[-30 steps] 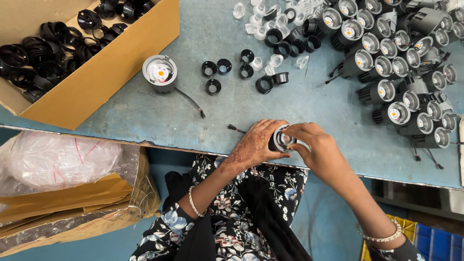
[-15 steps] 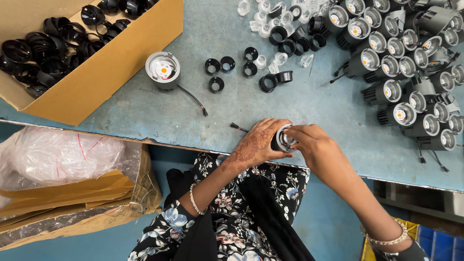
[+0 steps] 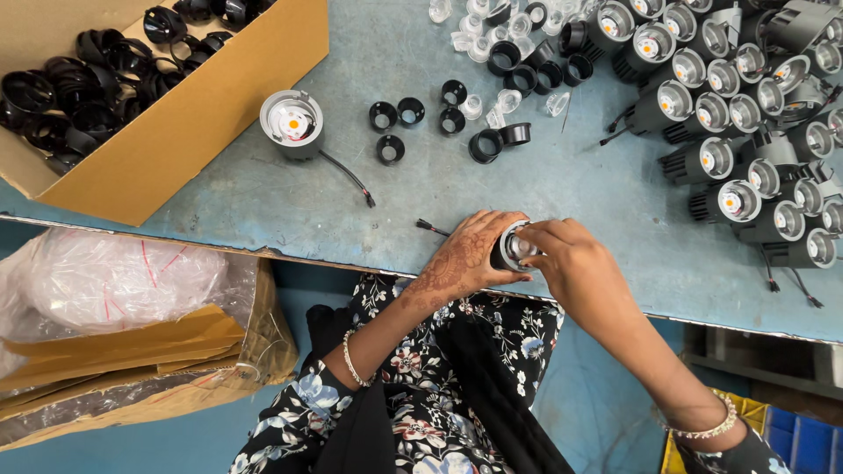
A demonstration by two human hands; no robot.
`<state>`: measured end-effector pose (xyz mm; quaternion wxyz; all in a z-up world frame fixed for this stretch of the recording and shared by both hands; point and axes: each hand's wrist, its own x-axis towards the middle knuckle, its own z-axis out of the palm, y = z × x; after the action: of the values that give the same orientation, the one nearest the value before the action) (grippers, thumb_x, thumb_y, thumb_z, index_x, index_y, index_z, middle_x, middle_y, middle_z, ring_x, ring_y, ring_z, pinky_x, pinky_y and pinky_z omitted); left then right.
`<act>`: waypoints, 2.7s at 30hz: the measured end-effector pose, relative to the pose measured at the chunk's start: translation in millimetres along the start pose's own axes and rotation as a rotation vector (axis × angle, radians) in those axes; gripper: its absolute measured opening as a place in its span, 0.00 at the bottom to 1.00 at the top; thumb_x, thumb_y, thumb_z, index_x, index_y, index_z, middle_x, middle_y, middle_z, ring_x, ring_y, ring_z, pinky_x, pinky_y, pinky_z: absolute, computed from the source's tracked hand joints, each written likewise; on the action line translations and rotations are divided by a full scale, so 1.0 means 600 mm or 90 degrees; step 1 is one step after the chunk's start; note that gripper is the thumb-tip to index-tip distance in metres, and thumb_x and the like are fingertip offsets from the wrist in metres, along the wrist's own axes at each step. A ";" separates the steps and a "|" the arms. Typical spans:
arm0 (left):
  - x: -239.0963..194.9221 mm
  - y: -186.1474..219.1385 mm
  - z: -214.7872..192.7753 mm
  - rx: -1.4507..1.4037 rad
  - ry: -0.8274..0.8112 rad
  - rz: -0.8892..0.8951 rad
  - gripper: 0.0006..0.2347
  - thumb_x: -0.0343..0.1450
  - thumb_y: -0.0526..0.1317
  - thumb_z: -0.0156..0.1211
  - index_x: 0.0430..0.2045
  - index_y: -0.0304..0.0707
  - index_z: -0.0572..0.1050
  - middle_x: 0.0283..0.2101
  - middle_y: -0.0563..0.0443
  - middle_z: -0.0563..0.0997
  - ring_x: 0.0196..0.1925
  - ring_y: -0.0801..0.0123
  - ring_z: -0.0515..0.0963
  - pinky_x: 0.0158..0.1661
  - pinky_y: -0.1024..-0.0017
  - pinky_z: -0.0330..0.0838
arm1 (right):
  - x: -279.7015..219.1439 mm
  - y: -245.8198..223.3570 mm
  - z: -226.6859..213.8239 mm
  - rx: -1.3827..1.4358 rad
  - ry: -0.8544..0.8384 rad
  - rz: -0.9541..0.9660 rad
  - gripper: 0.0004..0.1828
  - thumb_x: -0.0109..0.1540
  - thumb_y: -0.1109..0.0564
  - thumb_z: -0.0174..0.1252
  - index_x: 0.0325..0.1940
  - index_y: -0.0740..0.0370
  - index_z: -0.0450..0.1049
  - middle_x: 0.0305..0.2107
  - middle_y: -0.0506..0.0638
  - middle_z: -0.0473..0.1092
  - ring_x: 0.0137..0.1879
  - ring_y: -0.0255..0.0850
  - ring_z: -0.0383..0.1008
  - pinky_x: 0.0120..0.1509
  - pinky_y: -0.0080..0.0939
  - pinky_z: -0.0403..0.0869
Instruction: The person assembles LED light units by hand at a factory workbench. They repeatedly pick up clear plastic lens pieces and black plastic rings, fit the lens into the ring, and then attach the combined assembly to the LED housing. Completed units are placed on the table.
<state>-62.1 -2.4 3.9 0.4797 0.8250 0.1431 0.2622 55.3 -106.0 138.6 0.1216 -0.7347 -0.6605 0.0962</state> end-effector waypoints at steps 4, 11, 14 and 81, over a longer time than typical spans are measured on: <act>-0.002 0.004 0.000 -0.004 -0.009 -0.035 0.37 0.60 0.56 0.74 0.60 0.37 0.67 0.57 0.46 0.75 0.62 0.56 0.72 0.66 0.59 0.63 | 0.000 0.002 0.003 0.019 0.031 0.035 0.16 0.55 0.64 0.64 0.48 0.63 0.79 0.45 0.55 0.76 0.51 0.54 0.75 0.56 0.51 0.73; -0.007 0.012 0.000 -0.009 0.033 -0.017 0.36 0.61 0.52 0.74 0.61 0.35 0.67 0.57 0.45 0.75 0.62 0.55 0.72 0.64 0.60 0.65 | -0.006 -0.011 0.020 0.030 0.092 0.076 0.20 0.52 0.68 0.63 0.49 0.66 0.78 0.44 0.58 0.76 0.52 0.57 0.74 0.57 0.52 0.72; -0.010 0.013 0.001 -0.005 0.029 -0.020 0.36 0.61 0.52 0.75 0.61 0.35 0.67 0.57 0.45 0.75 0.62 0.55 0.72 0.64 0.60 0.66 | 0.000 -0.004 0.019 0.084 0.078 0.114 0.19 0.52 0.66 0.66 0.48 0.65 0.79 0.42 0.57 0.77 0.48 0.52 0.78 0.53 0.48 0.75; 0.427 -0.048 0.192 0.026 0.068 0.088 0.33 0.53 0.40 0.79 0.53 0.37 0.70 0.53 0.39 0.79 0.57 0.47 0.78 0.56 0.59 0.73 | -0.015 0.284 0.199 0.662 0.582 0.304 0.09 0.66 0.60 0.56 0.41 0.71 0.77 0.29 0.49 0.76 0.31 0.33 0.75 0.32 0.32 0.74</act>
<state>214.3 54.5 8.4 0.4348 0.8275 0.1166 0.3355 179.9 -125.8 -27.3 0.6936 -0.6730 -0.2345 0.1052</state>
